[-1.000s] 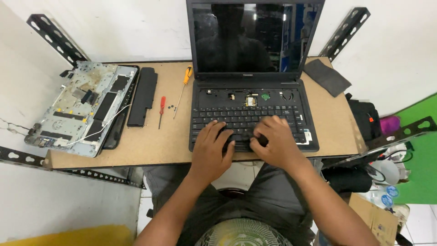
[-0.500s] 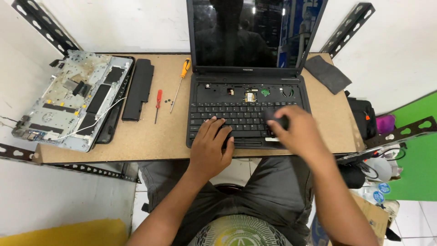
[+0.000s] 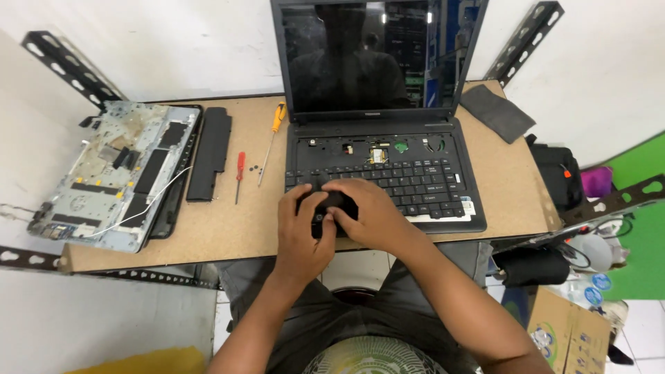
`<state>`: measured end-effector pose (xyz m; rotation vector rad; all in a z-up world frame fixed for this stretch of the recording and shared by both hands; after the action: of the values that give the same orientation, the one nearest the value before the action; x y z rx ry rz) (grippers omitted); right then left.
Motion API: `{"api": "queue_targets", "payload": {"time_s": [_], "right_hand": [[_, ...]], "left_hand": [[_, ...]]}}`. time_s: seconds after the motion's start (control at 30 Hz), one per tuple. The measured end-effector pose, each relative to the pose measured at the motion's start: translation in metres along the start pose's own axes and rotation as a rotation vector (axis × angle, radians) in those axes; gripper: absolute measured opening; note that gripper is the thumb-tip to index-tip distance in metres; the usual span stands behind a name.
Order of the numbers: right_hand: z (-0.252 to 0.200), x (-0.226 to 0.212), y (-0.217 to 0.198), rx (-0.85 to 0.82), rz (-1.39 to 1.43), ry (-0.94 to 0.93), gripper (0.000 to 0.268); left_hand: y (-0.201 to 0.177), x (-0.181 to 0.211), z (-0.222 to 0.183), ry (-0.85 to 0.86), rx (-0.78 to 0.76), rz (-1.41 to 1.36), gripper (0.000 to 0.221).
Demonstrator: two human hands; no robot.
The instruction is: Disassembling a laptop by removing the keyboard and manipulating internal components
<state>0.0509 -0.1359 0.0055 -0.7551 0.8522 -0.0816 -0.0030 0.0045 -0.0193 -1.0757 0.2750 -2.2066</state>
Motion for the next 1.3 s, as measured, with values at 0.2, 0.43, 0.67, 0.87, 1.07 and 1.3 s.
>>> {"api": "queue_targets", "payload": {"time_s": [0.2,0.43,0.67,0.87,1.07,1.3], "right_hand": [[-0.022,0.002,-0.02,0.036,0.135,0.03,0.043],[-0.044,0.018,-0.034,0.147,-0.275,0.097,0.026],[-0.047,0.021,-0.035,-0.041,-0.355,0.179,0.036],[-0.049,0.019,-0.032,-0.016,-0.319,0.18,0.035],[-0.049,0.021,-0.032,-0.002,-0.324,0.18,0.037],[-0.053,0.025,-0.032,0.019,-0.269,0.194,0.051]], "left_hand": [[0.009,0.006,0.017,0.139,-0.178,0.111,0.023],[0.035,0.004,0.009,0.201,-0.3,0.059,0.013],[0.042,-0.012,0.013,0.178,-0.354,0.123,0.014],[0.013,-0.045,0.032,-0.067,-0.243,0.375,0.011],[0.035,-0.011,0.025,-0.083,-0.217,0.274,0.025],[0.067,0.023,0.015,0.205,-0.25,-0.029,0.037]]}}
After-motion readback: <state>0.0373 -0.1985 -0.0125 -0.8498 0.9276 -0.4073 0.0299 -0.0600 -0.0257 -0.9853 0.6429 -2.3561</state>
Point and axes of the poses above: each hand's wrist, its own z-axis towards the middle knuckle, its own y-axis out of the palm, x = y × z, the point moved 1 cm from there along z, towards the middle knuckle, and after that the axes turned 5 degrees about -y, right-handed, at the moved point
